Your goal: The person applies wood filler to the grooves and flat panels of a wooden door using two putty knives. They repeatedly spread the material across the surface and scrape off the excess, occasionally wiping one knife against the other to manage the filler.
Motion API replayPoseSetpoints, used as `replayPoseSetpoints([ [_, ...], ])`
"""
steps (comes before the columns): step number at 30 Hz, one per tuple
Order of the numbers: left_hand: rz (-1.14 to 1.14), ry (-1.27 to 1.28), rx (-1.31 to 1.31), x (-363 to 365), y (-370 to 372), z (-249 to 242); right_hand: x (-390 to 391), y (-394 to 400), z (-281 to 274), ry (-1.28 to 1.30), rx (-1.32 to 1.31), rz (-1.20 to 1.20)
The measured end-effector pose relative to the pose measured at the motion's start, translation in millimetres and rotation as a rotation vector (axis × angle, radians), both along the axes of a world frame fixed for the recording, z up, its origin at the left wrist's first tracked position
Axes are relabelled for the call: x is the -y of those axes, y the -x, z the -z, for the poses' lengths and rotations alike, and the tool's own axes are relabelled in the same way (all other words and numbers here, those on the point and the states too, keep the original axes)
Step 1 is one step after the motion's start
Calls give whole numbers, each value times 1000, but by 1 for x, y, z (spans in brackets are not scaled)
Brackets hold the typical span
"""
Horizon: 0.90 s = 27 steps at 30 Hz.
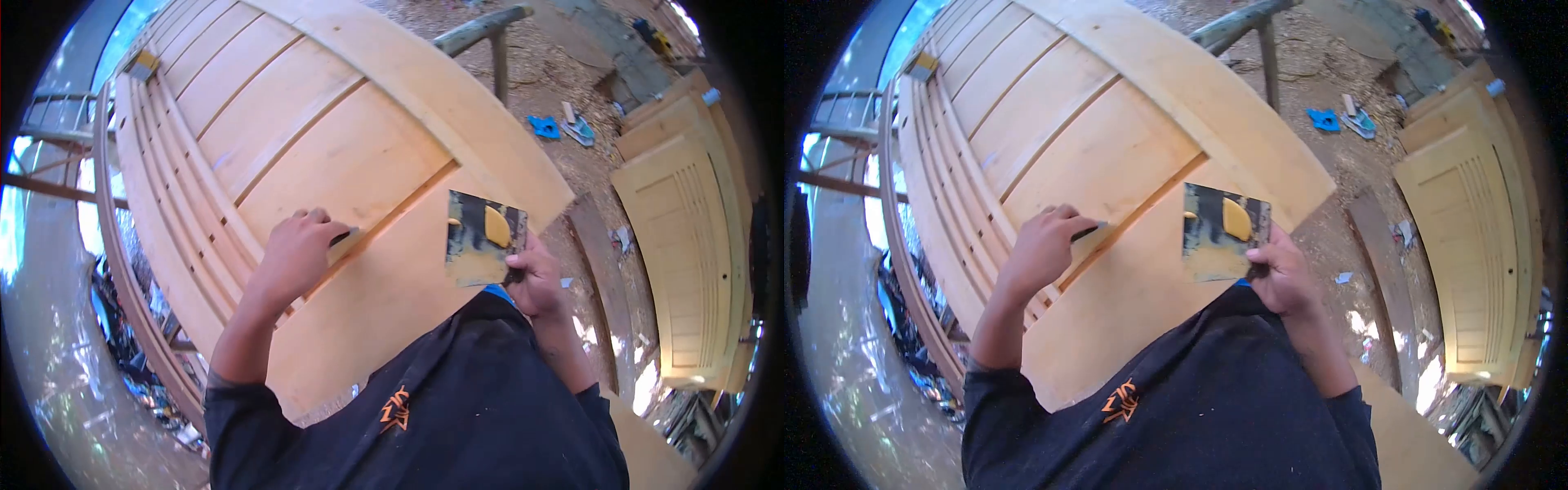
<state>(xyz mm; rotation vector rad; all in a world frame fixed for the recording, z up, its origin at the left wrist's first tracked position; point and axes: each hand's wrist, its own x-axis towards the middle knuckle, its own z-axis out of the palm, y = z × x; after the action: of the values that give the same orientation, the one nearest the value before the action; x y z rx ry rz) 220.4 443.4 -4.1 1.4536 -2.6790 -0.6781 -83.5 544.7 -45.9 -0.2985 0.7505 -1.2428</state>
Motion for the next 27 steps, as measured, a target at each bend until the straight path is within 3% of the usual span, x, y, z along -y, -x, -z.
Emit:
replayPoseSetpoints([
  [2, -62, -152, -173, 3, 0, -10, -1, -4, -8, 15, 60, 14],
  [6, -517, -717, -1210, -2, 9, -17, 1, -18, -28, 59, 224, 56],
  [7, -482, -762, -1397, -7, 19, -23, 2, -22, -33, 68, 238, 63],
  [10, -583, -783, -1622, -25, 43, -32, -2, -30, -44, 80, 239, 110],
  [14, -524, -572, -1554, -44, 48, -22, -6, -34, -39, 96, 219, 176],
  [15, -542, -425, -1419, -55, 48, -16, -7, -35, -39, 107, 219, 187],
  [16, -365, 0, -1112, -66, 45, -1, -9, -36, -39, 119, 220, 199],
  [18, 71, 246, -997, -64, 62, -30, -12, -38, -40, 135, 197, 235],
  [20, 320, 369, -904, -61, 67, -26, -15, -42, -41, 137, 193, 265],
  [22, 421, 392, -808, -59, 72, -19, -17, -44, -44, 126, 205, 291],
  [27, 382, 486, -770, -55, 79, 3, -31, -41, -51, 218, 248, 237],
])
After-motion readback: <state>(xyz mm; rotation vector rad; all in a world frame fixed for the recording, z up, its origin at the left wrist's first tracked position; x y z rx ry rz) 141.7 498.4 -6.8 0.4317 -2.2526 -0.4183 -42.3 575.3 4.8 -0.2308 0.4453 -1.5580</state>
